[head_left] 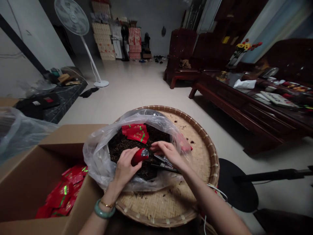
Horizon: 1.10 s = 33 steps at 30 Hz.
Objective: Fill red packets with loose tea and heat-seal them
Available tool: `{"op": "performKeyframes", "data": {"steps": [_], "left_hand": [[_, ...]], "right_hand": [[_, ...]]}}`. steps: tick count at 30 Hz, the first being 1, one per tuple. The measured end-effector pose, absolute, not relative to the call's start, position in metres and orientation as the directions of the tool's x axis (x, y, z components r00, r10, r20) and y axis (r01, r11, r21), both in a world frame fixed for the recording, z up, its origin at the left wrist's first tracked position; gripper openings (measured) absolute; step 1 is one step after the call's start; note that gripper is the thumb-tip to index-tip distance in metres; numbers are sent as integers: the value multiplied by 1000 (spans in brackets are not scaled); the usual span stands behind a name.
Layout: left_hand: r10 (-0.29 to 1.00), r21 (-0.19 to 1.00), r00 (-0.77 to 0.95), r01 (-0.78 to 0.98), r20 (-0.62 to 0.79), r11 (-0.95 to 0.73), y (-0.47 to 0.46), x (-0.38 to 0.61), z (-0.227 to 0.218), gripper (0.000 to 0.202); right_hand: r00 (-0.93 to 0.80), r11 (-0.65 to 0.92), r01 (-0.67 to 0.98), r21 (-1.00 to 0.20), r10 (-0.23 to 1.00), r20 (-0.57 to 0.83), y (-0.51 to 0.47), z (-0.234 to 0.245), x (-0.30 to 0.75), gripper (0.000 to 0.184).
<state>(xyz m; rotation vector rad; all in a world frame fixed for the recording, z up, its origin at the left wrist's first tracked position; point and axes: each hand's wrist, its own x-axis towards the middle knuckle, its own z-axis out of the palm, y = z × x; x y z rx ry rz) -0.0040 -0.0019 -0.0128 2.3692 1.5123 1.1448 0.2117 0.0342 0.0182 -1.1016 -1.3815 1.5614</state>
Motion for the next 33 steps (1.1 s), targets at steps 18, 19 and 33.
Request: {"op": "performKeyframes", "data": {"steps": [18, 19, 33], "left_hand": [[926, 722, 65, 608, 371, -332, -4, -5, -29, 40], [925, 721, 66, 607, 374, -335, -4, -4, -29, 40], [926, 722, 111, 596, 361, -353, -4, -4, -30, 39]], "right_hand": [[-553, 552, 833, -51, 822, -138, 79, -3, 216, 62], [-562, 562, 826, -43, 815, -139, 80, -4, 218, 58], [-518, 520, 853, -28, 841, -154, 80, -3, 221, 35]]}}
